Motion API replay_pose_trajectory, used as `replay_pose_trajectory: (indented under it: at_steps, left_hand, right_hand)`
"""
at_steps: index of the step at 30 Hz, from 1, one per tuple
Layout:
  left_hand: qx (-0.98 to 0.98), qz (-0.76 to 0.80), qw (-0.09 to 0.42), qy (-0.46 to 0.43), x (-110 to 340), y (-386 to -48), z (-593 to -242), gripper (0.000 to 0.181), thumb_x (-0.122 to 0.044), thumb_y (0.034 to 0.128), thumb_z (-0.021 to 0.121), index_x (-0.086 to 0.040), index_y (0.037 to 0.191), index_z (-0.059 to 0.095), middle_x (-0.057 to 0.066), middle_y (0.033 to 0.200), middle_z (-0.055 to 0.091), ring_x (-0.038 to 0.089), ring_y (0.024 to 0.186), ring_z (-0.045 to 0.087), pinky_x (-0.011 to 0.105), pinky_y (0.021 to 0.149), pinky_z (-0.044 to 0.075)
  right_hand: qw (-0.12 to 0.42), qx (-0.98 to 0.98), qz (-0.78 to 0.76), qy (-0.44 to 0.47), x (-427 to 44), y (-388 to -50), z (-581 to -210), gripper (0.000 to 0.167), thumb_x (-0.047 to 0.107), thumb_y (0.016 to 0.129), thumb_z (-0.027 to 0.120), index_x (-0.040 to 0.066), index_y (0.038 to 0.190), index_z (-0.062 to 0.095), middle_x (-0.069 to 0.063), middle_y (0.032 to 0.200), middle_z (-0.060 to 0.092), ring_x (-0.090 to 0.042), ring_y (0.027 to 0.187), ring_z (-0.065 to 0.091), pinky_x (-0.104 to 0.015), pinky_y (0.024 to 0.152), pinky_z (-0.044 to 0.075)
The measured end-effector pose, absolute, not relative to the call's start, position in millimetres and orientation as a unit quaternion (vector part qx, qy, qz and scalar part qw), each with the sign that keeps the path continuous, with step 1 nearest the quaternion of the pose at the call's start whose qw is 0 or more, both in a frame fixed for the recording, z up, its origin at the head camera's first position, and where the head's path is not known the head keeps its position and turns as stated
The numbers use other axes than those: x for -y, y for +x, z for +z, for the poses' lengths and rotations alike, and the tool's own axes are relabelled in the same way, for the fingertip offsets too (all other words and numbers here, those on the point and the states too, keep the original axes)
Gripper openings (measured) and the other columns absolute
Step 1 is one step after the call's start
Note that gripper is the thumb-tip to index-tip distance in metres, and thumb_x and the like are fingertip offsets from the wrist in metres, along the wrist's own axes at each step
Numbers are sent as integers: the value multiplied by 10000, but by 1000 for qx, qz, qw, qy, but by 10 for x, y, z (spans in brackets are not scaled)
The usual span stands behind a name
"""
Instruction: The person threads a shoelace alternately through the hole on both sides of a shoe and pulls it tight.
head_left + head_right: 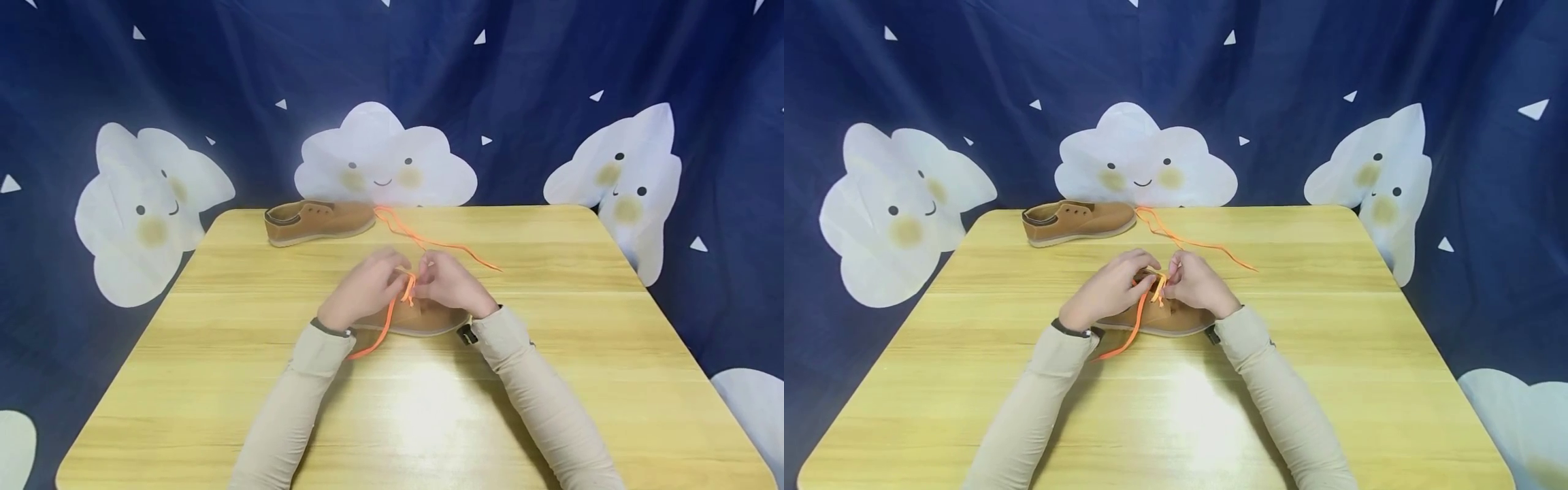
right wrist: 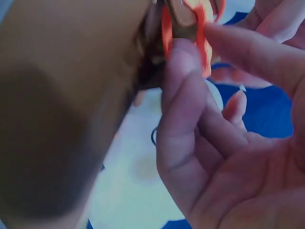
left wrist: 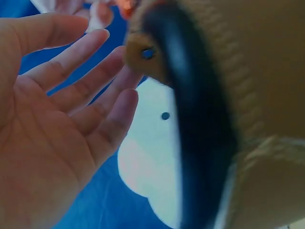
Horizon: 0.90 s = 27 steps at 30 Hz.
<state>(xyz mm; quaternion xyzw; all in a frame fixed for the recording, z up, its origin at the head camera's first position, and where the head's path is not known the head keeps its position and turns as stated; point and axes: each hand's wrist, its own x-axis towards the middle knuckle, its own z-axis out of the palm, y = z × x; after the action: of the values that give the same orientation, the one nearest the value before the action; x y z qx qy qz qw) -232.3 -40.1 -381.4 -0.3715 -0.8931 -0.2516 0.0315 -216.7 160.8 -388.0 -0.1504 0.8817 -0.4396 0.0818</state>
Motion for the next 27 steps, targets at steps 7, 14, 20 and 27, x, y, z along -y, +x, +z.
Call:
replay_pose_trajectory:
  at_steps: [7,14,20,27]
  left_hand:
    - [893,-243,23,-379,366,-2369,-3917,259,-109,1019,569,-36,1230,700,90,1184,706,252,1119,654,387,993,547]
    - [887,-247,30,-388,368,-2372,-3916,258,-71,1017,539,-55,1212,706,67,1106,702,242,1049,646,381,946,540]
    - [877,-250,38,-408,376,-2400,-3944,210,-26,1008,532,-103,1025,727,15,901,640,181,853,582,327,813,515]
    - [875,-243,34,-419,373,-2419,-3986,229,-20,999,545,-87,1083,747,11,953,662,166,877,583,316,805,511]
  right_hand:
    - [18,-899,-412,-146,-1515,-2112,-3912,209,5,822,737,39,886,541,-83,794,636,-169,682,592,-275,633,472]
    - [-12,-907,-394,-149,-1398,-2048,-3895,210,-82,801,669,52,849,515,-55,702,628,-142,568,608,-265,547,418]
    - [-5,-894,-420,-158,-1416,-2051,-3881,223,-100,810,688,40,870,526,-84,799,629,-171,663,596,-274,617,476]
    - [17,-900,-410,-147,-1610,-2101,-3813,71,25,922,660,54,968,614,-129,1000,686,-259,855,718,-338,711,565]
